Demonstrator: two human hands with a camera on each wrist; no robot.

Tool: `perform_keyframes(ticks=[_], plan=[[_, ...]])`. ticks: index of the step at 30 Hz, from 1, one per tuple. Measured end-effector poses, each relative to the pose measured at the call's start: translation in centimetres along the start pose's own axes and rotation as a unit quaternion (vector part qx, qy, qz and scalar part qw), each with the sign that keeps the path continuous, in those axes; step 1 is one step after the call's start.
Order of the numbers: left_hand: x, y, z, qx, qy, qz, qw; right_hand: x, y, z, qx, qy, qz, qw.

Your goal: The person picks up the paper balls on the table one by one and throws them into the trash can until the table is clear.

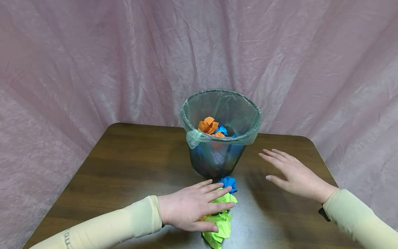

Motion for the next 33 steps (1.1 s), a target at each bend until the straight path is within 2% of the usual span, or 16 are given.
perform_keyframes(ticks=[6, 10, 15, 20, 26, 30, 33], plan=[[-0.3, -1.1, 0.8, 0.005, 0.000, 0.006, 1.0000, -0.5, -3.1, -0.8, -0.010, 0.040, -0.004, 0.999], [-1.0, -1.8, 1.1, 0.011, 0.001, 0.014, 0.9998, -0.5, -4.6, -1.5, -0.024, 0.083, 0.006, 0.996], [-2.1, -2.3, 1.1, 0.003, 0.014, 0.025, 0.9996, 0.0, -6.3, -3.0, -0.035, 0.158, 0.024, 0.987], [-2.9, -2.4, 0.9, 0.000, 0.029, 0.024, 0.9993, 1.0, -7.7, -4.5, -0.035, 0.211, 0.027, 0.976], [-3.6, -2.4, 0.6, -0.011, 0.044, 0.016, 0.9988, 2.0, -9.0, -5.3, -0.044, 0.236, 0.002, 0.971], [-3.8, -2.4, 0.5, -0.011, 0.050, 0.016, 0.9986, 2.4, -9.7, -5.5, -0.048, 0.235, -0.012, 0.971], [-3.8, -2.3, 0.5, -0.005, 0.049, 0.024, 0.9985, 2.6, -10.2, -5.4, -0.043, 0.219, -0.022, 0.974]])
Point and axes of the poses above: each hand's wrist, its own x-axis towards the middle knuckle, its own y-axis out of the back of the hand, z = x × y, the point moved 3 cm from there along x, towards the middle knuckle, and after that the axes turned 6 degrees about x, right-handed, at the moved point
